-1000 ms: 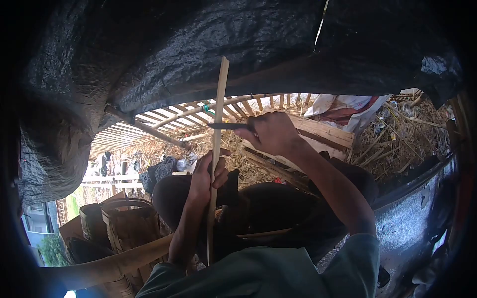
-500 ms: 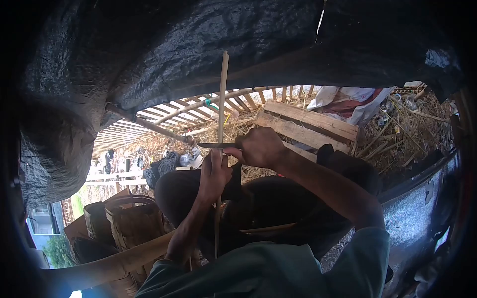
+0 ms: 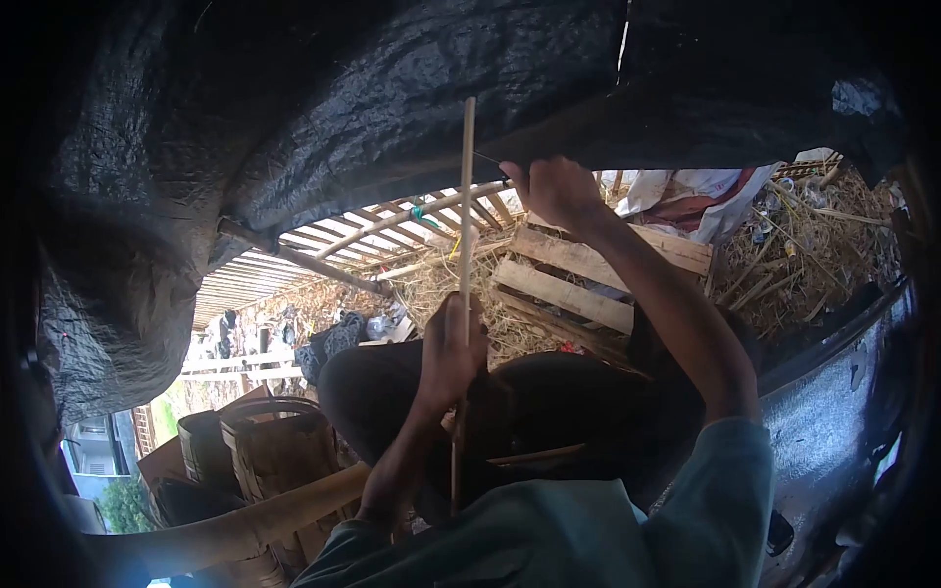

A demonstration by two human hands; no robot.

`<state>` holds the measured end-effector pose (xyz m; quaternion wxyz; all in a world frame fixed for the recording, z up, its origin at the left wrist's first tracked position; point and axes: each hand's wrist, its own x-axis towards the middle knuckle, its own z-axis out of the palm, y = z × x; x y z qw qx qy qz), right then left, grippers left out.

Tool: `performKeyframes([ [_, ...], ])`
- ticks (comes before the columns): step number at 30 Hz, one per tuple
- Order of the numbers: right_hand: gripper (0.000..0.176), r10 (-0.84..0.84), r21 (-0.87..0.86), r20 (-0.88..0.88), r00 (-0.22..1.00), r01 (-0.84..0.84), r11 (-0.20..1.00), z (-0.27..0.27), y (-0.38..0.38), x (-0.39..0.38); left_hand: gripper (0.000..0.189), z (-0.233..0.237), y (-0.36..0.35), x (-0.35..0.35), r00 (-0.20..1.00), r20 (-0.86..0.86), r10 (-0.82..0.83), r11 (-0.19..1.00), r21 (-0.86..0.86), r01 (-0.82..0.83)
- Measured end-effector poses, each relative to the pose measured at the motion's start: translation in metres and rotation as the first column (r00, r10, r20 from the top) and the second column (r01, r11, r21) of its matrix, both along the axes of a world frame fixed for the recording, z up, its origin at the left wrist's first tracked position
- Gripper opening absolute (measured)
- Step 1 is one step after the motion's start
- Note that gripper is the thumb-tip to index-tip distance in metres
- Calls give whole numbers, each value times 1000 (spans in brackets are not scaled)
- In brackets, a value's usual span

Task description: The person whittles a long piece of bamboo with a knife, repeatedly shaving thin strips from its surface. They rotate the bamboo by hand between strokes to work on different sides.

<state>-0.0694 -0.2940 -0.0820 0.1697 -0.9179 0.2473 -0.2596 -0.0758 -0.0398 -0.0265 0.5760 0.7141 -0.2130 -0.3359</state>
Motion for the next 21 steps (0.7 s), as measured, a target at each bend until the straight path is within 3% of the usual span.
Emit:
performKeyframes([
  [2,66,-41,41,-166,985,49,998,10,0,-17,37,-8,8,13,980,-194,36,999,-16,-39],
  [5,68,-88,185,-322,943,153,971,20,-8,-18,36,-14,9,18,973,-199,119,993,19,-117],
  [8,72,-128,139,-94,987,140,980,22,-9,-14,38,-6,8,19,950,-306,63,997,-34,-76],
  [13,61,27,162,94,995,-42,986,38,20,-17,46,2,16,30,843,-529,-99,982,-187,-2],
  [17,43,141,113,108,984,-153,982,38,36,-17,45,28,21,36,917,-354,-183,982,-28,185],
  [20,41,252,121,117,961,-266,957,46,42,-19,45,42,23,47,918,-261,-299,947,34,318],
  [21,43,293,55,212,932,-311,949,46,46,-20,42,44,23,55,904,-290,-314,940,35,338],
])
